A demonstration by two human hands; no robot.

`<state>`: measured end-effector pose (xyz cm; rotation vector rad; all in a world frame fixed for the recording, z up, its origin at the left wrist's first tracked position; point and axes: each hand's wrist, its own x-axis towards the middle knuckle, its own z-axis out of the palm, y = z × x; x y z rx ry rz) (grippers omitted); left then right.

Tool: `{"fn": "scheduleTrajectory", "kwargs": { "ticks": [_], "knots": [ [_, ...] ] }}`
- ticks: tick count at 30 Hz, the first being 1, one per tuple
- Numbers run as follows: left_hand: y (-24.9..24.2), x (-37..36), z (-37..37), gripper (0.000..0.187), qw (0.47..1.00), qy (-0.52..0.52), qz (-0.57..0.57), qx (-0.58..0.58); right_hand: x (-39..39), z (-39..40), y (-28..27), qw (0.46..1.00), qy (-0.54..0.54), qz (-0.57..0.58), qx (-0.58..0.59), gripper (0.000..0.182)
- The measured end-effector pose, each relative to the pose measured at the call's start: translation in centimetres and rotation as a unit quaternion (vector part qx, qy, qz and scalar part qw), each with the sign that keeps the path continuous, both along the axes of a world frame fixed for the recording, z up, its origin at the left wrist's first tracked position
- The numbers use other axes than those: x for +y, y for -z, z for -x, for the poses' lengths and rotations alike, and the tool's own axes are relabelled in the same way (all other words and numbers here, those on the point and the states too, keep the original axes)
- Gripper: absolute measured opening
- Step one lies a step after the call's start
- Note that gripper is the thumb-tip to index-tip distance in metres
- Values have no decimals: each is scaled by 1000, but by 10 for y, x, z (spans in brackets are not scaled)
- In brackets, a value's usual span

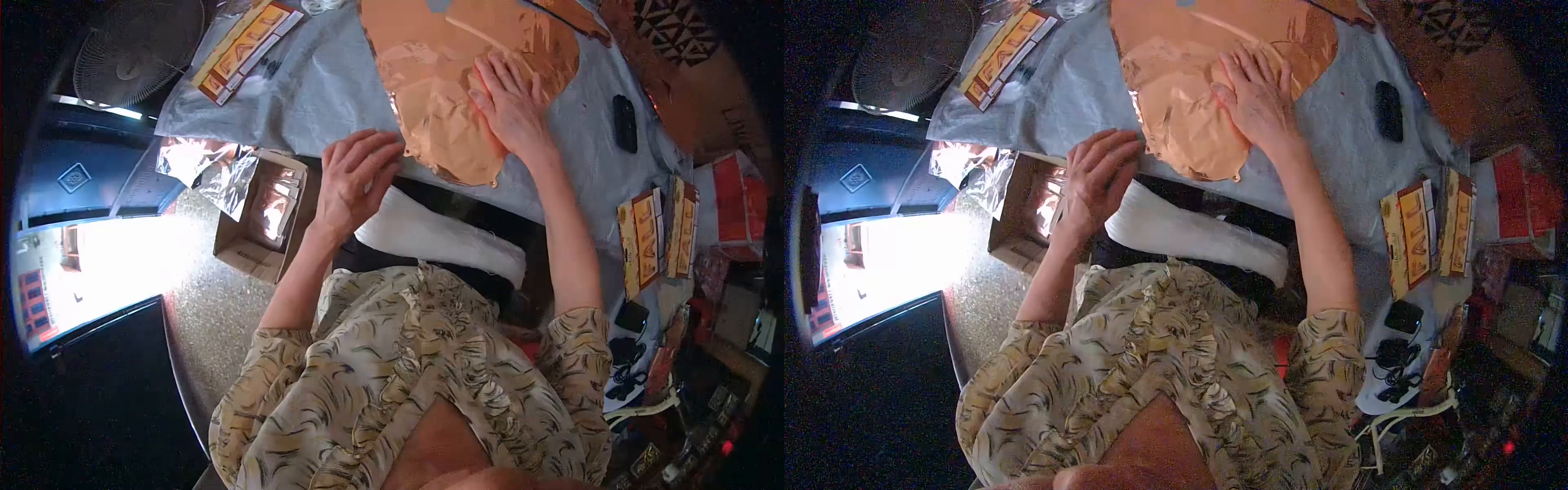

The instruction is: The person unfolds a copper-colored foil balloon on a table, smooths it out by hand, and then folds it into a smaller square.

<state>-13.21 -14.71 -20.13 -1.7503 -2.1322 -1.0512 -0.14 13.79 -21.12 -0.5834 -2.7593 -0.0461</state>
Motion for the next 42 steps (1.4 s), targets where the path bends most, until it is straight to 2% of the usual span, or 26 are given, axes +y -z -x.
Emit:
{"fn": "scheduleTrajectory", "kwargs": {
  "ticks": [4,9,12,17,21,22,23,26,30,36,42],
  "knots": [
    [5,6,6,35,1000,14,6,7,3,8,-5,1000,2,9,-26,60],
    [9,8,12,33,999,28,16,-8,-6,18,1,999,-6,45,17,59],
    [10,7,17,34,999,34,16,-13,-10,17,-6,998,8,59,-3,60],
    [-11,15,30,30,997,67,8,-34,1,12,-14,997,5,71,-1,66],
    [-40,53,54,35,995,89,10,-45,19,11,-16,997,57,46,-16,63],
    [-37,68,62,46,994,99,28,-23,23,11,-17,997,65,42,-27,62],
    [-34,82,66,46,994,102,25,-20,26,11,-16,997,68,38,-23,62],
    [-23,119,72,71,988,52,110,100,32,14,-13,995,78,42,-35,60],
    [-6,132,79,74,977,74,139,145,28,11,-11,994,94,43,-33,61],
    [-8,123,77,75,974,101,144,144,18,4,-10,994,95,54,-8,63],
    [-6,122,92,67,984,87,121,99,29,4,-5,994,92,49,-23,61]
  ]
}}
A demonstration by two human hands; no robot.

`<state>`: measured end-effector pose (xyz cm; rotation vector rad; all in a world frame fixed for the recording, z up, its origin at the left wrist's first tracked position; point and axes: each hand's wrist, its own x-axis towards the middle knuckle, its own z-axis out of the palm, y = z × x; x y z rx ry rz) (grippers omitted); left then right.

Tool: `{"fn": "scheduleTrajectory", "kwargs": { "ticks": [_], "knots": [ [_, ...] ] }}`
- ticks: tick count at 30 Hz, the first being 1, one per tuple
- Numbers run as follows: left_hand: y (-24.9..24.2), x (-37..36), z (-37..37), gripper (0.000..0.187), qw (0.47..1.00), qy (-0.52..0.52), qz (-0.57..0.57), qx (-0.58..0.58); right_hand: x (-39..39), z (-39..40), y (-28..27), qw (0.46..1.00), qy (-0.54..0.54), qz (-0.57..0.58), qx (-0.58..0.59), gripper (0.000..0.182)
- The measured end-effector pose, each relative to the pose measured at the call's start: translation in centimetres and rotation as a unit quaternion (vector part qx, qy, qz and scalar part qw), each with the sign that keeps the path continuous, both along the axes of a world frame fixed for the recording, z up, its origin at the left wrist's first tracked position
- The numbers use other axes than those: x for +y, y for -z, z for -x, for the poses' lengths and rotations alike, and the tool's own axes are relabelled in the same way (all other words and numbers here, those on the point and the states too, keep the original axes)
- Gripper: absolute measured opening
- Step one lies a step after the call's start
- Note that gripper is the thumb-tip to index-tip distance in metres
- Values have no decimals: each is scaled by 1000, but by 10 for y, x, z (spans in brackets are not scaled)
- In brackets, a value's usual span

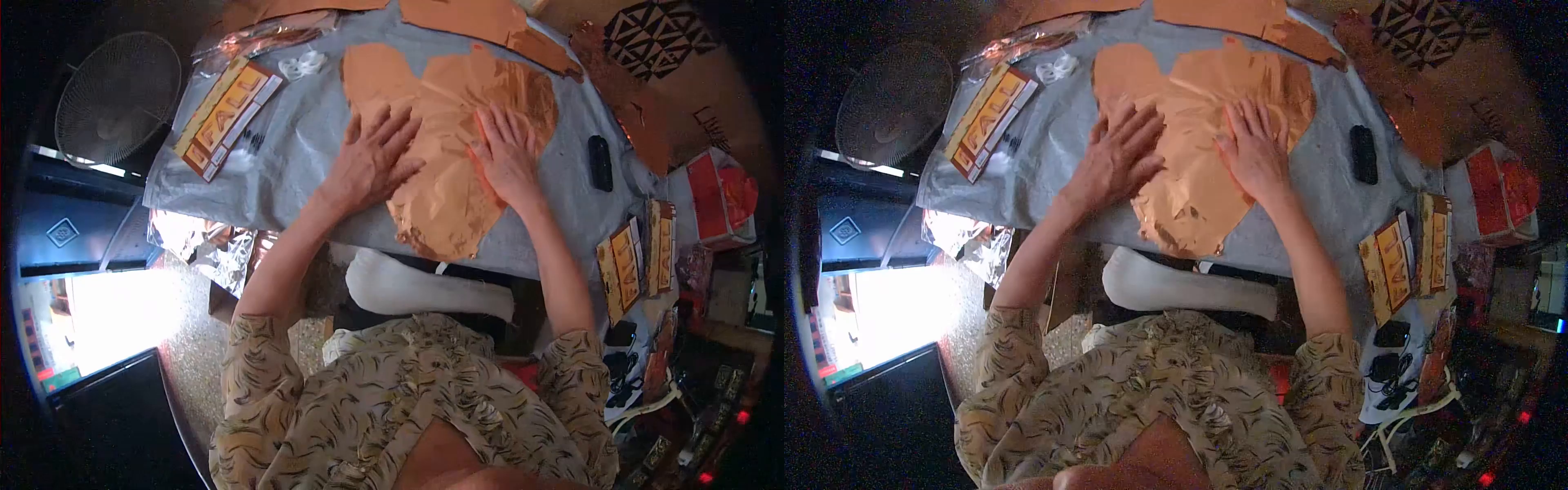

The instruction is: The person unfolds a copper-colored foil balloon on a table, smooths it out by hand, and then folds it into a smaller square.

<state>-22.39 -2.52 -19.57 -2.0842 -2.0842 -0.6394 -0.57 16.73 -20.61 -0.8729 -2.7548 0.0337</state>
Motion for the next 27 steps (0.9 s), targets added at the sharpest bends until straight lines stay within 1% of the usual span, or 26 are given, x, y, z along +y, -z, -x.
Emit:
{"fn": "scheduleTrajectory", "kwargs": {
  "ticks": [1,3,5,7,9,11,14,20,23,25,27],
  "knots": [
    [-1,-4,1,67,1000,-3,4,-3,1,0,2,1000,4,-6,5,62],
    [0,-12,3,66,999,-52,7,14,3,-1,3,1000,2,-11,0,62],
    [7,-18,4,66,998,-66,14,21,4,0,4,999,5,-48,3,61],
    [11,-21,7,67,998,-52,4,30,6,1,7,999,0,-34,7,60],
    [15,-22,8,67,998,-52,14,37,10,2,10,998,-3,-55,-3,60],
    [16,-23,8,68,997,-53,-11,54,10,2,10,999,-7,-34,-5,60],
    [17,-23,7,69,997,-55,-12,47,14,4,10,999,-10,-43,-16,61],
    [19,-22,9,70,997,-56,-6,52,15,7,9,999,-26,-24,-4,62],
    [17,-23,8,70,997,-56,3,46,13,9,8,999,-20,-34,7,62],
    [14,-22,8,69,997,-58,8,44,10,11,3,1000,2,-4,-21,63],
    [14,-22,7,69,998,-58,9,38,8,11,0,1000,4,-10,-16,64]
  ]
}}
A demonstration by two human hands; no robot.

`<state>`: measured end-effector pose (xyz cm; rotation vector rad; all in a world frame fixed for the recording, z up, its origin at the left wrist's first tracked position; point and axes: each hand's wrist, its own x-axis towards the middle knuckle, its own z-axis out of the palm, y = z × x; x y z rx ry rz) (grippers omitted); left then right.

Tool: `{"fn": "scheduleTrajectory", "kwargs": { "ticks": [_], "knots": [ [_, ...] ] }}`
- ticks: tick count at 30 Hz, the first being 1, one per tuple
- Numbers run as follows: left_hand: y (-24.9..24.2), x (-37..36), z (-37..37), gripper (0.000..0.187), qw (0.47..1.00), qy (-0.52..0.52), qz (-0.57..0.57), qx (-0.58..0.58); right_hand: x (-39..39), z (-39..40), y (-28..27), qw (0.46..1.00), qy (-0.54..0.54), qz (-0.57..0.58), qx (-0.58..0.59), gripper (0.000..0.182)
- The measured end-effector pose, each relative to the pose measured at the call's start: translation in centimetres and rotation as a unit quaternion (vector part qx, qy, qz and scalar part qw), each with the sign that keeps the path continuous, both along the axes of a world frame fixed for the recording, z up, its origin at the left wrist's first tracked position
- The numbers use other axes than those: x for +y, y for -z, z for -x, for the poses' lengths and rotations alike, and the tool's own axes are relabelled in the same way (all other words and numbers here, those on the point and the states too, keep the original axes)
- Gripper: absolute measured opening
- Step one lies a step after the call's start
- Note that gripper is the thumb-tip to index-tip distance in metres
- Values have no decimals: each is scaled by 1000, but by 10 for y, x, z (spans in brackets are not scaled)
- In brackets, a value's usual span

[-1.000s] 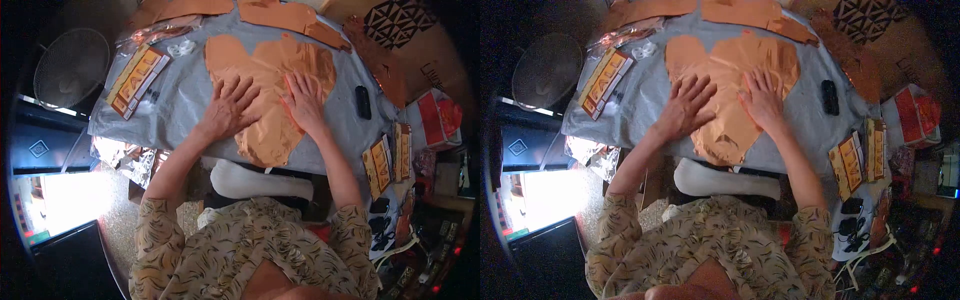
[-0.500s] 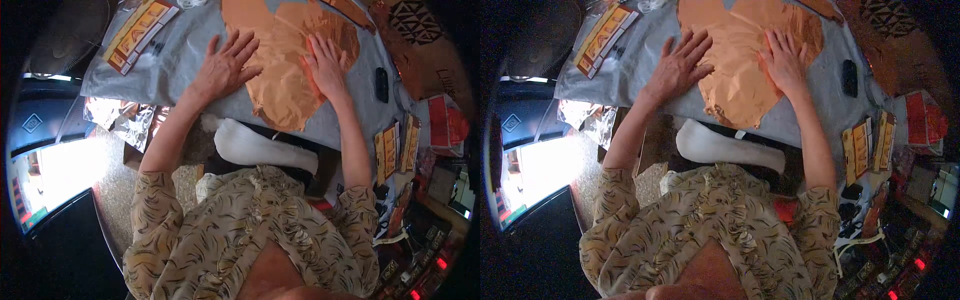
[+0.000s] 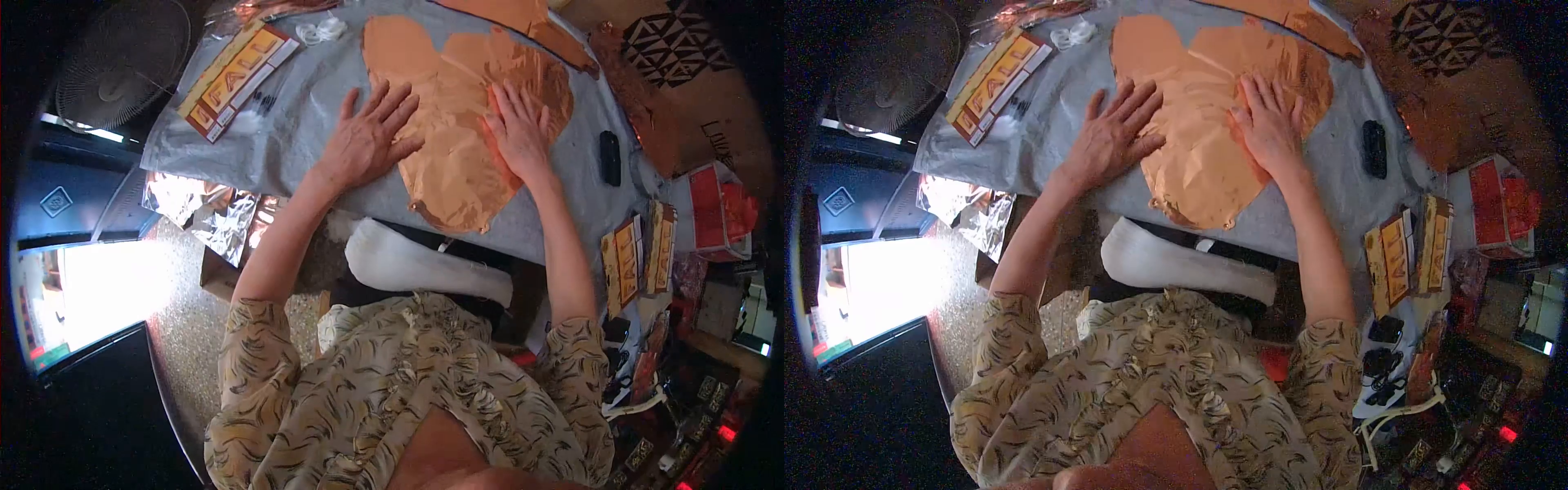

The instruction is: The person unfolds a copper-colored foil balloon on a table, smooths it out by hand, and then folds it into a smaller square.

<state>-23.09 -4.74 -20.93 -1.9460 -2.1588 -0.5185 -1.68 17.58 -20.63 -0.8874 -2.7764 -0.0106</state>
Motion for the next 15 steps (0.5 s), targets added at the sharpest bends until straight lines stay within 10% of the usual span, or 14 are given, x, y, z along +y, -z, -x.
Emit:
{"fn": "scheduleTrajectory", "kwargs": {
  "ticks": [15],
  "knots": [
    [-6,12,19,52,989,45,-81,-115,-7,1,-12,998,-7,41,42,60]
  ]
}}
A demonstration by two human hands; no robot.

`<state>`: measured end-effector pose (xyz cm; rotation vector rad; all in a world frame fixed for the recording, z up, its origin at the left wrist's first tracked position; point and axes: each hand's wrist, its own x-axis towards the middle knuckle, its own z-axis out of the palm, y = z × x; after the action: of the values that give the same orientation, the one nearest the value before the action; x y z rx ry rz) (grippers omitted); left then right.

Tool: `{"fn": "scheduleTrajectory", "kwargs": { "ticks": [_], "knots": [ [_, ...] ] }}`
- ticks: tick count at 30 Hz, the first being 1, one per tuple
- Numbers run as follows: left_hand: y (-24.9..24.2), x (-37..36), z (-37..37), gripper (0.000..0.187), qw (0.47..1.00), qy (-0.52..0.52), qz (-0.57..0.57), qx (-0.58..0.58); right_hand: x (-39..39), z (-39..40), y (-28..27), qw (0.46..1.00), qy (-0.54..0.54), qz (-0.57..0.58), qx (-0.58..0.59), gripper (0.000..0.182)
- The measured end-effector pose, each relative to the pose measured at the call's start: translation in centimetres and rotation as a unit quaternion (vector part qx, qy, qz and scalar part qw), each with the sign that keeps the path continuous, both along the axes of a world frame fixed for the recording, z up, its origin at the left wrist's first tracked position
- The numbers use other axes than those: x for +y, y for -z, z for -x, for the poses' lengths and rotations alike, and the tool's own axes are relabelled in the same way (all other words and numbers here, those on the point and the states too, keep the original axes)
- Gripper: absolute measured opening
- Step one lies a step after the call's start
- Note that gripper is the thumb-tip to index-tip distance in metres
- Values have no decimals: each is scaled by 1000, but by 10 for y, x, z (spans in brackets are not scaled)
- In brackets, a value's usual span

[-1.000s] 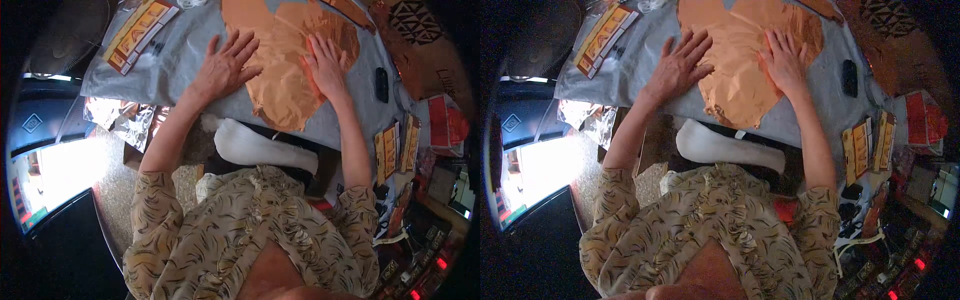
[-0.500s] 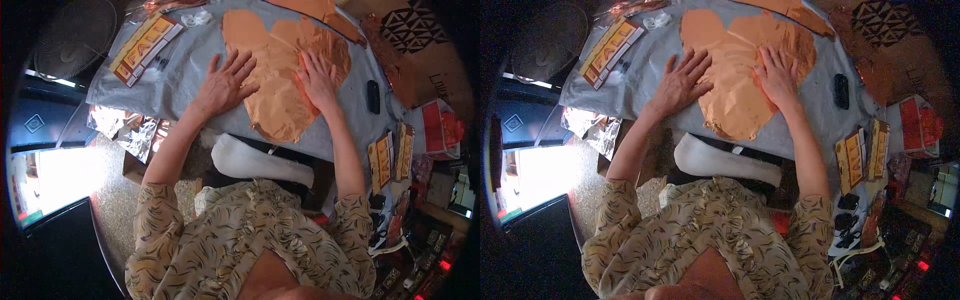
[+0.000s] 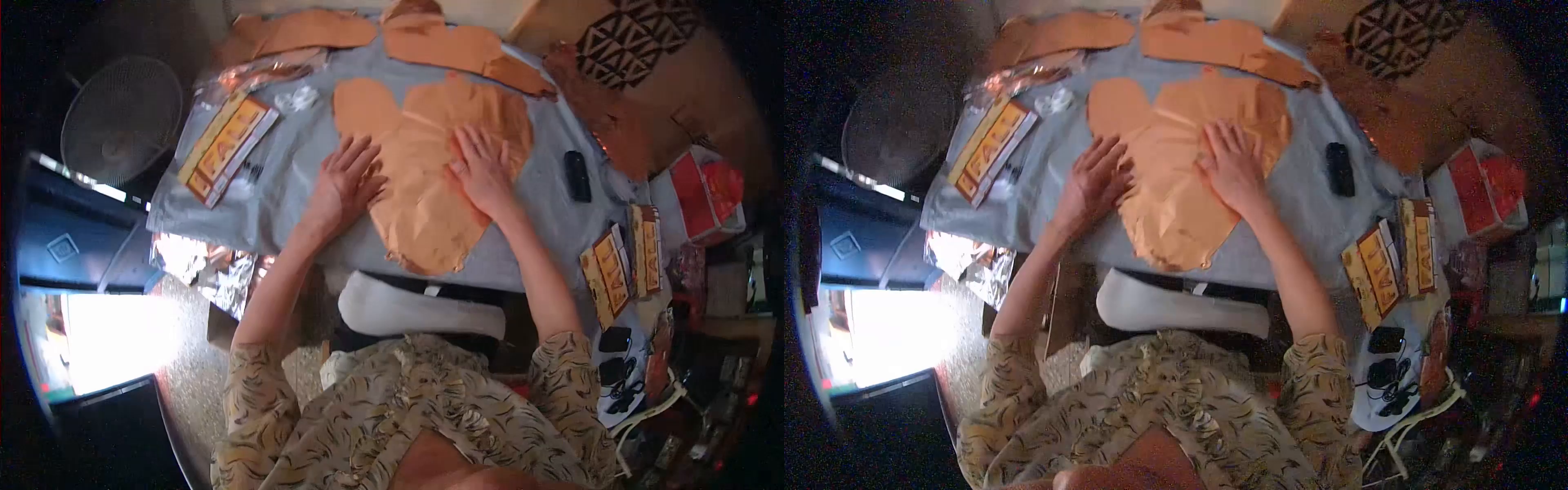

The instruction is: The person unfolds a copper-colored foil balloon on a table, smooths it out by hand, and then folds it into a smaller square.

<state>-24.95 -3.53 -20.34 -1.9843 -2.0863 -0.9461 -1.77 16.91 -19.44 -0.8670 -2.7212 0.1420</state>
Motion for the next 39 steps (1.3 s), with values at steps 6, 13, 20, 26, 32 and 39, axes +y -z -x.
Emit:
{"fn": "scheduleTrajectory", "kwargs": {
  "ticks": [6,13,20,26,32,39],
  "knots": [
    [-59,120,2,29,989,100,-107,26,-2,-22,-34,997,-39,20,70,59],
    [-52,330,-7,14,974,87,3,209,27,-55,-65,995,-71,24,71,60],
    [-18,396,-1,17,956,103,19,273,69,-75,-75,999,-34,2,38,63],
    [-8,398,4,19,978,127,-6,165,87,-70,-77,999,-40,19,30,61],
    [-31,386,5,25,929,106,76,-346,125,-45,-66,995,-64,38,73,60],
    [-117,335,0,31,964,44,-52,-257,192,34,-41,998,-16,-52,31,58]
  ]
}}
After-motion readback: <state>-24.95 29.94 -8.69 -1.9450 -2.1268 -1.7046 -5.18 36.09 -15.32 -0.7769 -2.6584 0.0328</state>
